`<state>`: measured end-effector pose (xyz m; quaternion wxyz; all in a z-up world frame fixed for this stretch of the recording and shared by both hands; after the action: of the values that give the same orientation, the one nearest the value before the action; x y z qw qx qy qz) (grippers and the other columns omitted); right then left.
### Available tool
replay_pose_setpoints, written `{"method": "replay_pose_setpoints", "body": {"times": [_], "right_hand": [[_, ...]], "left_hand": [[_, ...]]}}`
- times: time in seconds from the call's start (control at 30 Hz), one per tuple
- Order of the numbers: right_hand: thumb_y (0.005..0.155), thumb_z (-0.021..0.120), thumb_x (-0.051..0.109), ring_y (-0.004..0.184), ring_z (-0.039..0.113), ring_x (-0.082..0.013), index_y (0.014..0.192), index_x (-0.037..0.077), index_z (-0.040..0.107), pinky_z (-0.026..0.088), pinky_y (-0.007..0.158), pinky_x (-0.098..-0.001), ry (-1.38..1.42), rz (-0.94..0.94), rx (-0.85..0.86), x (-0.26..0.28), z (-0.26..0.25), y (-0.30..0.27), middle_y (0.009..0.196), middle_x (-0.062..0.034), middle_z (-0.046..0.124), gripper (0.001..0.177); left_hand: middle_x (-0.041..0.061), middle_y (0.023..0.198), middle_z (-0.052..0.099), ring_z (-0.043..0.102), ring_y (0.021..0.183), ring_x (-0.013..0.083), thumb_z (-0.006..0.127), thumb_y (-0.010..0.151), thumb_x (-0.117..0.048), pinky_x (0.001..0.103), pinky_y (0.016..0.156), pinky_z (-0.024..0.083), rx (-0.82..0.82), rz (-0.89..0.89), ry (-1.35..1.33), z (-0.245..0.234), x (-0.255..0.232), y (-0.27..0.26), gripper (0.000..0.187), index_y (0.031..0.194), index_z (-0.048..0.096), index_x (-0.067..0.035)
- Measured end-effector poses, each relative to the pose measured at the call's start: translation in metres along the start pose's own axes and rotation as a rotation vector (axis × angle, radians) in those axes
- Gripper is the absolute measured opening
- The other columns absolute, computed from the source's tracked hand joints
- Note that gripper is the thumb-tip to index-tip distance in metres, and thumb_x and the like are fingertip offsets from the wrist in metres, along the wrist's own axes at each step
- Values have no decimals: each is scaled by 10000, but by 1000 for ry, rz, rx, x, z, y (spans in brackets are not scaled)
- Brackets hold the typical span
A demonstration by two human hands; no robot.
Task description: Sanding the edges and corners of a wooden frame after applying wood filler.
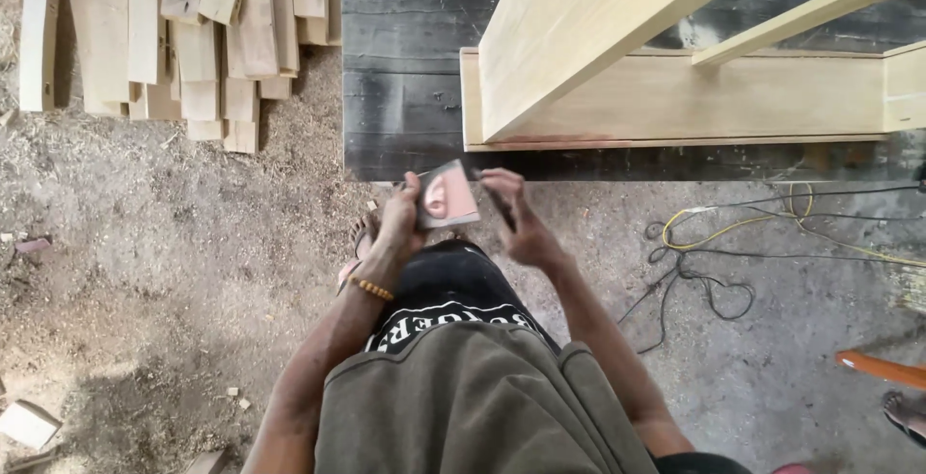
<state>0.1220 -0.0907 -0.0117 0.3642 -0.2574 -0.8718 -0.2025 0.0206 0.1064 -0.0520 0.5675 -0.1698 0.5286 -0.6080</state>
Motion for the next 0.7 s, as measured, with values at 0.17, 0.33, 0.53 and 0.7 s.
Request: {"method": "replay_pose_setpoints", "body": {"times": [0.17,0.33,0.53,0.7], "right_hand": [[740,826,10,1362,449,-389,1327,118,483,435,1115,-495,168,-165,-20,73,-7,-6,1427,-177,432,689],[846,689,-107,1411,473,-359,1355,172,532,444,1190,-486,-58,-40,-5,25,-9,-38,1479,-123,472,601],[791,722,-42,1429,432,-343,1361,179,533,405,1161,-531,-209,-129,9,43,-34,-23,1456,-87,509,640],[756,833,159,1379,446,-274,1317,222,591,387,1046,-551,-335,-249,297,71,-15,-1,1401,-29,561,614]], "left_hand": [[145,1095,695,736,924,245,430,1057,-458,401,813,644,408,-88,-287,19,16,9,521,1237,556,14],[134,1085,687,722,918,231,450,1080,-436,398,814,645,468,-86,-179,14,-1,4,474,1226,563,0],[116,1089,700,699,942,188,480,1078,-410,361,840,643,543,61,217,18,-32,-1,471,1252,595,12],[94,1134,735,693,987,148,487,1080,-429,294,847,620,613,213,547,18,-54,-7,525,1291,639,27]]}}
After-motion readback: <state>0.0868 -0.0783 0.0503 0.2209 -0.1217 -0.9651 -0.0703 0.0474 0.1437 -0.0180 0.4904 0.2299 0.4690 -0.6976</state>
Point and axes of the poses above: each hand's wrist, its own y-axis towards the middle knuckle, its own z-axis out of the palm, x = y × z, the point moved 3 cm from there along y, towards the middle knuckle
